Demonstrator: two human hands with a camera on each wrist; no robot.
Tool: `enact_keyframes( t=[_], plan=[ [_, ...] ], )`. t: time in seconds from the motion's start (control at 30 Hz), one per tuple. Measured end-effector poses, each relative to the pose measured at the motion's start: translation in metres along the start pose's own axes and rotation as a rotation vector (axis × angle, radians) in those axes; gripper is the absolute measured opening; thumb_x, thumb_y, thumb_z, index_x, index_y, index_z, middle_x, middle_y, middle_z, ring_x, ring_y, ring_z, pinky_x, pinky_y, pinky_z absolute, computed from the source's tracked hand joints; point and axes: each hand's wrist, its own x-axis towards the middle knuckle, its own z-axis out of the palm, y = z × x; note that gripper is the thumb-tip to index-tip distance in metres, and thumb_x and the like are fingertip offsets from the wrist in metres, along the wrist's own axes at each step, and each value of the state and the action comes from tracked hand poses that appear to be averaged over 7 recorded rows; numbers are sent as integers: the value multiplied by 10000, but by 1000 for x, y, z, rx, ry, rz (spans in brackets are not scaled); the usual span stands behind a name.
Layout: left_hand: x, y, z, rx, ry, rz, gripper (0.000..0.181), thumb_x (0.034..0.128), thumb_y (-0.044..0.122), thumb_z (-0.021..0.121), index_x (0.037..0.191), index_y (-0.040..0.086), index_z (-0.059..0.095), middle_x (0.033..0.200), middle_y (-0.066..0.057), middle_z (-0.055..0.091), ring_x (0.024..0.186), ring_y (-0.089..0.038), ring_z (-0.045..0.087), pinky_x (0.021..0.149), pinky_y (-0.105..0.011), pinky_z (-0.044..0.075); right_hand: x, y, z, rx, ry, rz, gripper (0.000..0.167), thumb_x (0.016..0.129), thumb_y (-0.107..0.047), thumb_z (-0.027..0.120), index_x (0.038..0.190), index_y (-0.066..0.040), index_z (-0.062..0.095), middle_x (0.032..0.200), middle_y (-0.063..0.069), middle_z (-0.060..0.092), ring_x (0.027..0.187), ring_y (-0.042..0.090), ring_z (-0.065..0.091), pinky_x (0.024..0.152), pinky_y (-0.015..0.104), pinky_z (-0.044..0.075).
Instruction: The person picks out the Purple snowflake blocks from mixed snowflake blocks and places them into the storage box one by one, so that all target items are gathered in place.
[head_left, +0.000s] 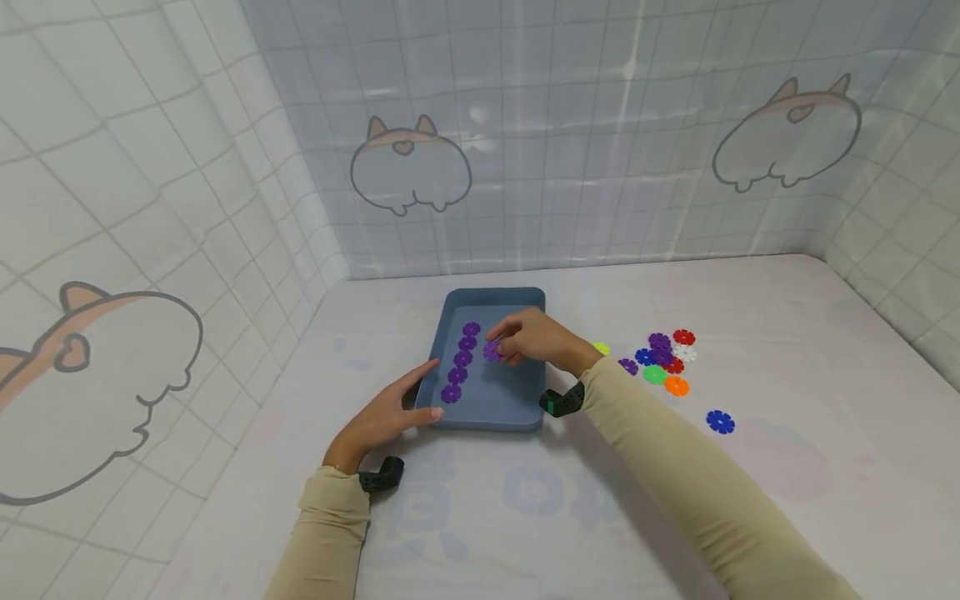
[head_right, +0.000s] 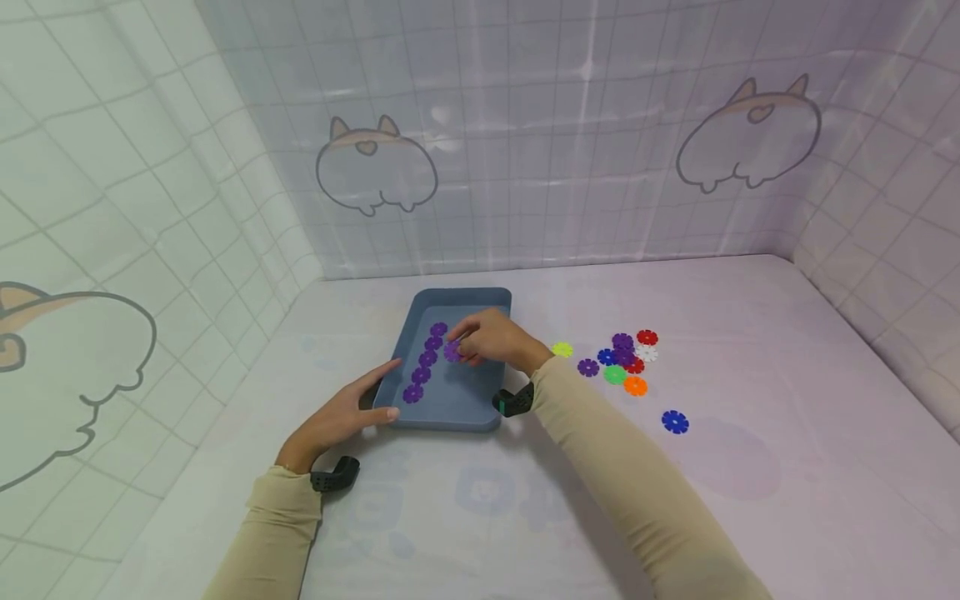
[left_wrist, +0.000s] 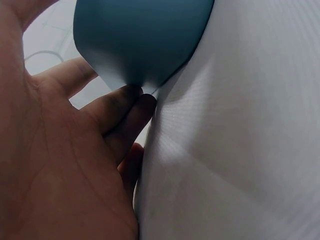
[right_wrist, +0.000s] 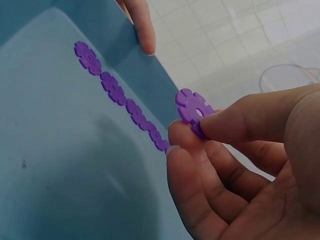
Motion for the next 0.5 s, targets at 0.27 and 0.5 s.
enact_keyframes(
  t=[0.27, 0.5],
  plan=[
    [0, 0, -1, 4, -2, 9, 849, 904, 474, 711, 1605, 310, 261, 1648, -38, 213, 1505, -332, 164, 1138, -664, 189, 2, -2, 3, -39, 5, 8, 244, 933, -53, 643, 1164, -36, 722, 1055, 99, 715, 926, 231, 693, 798, 382, 579],
    [1, -1, -1, 6, -4, 10, 849, 902, 473, 714, 1604, 311, 264, 1645, -22, 219, 1506, -319, 166, 1142, -663, 181, 4, -2, 8, -56, -18, 4, 279, 929, -53, 641, 1194, 5, 708, 1023, 98, 715, 900, 228, 695, 813, 407, 577]
  ],
)
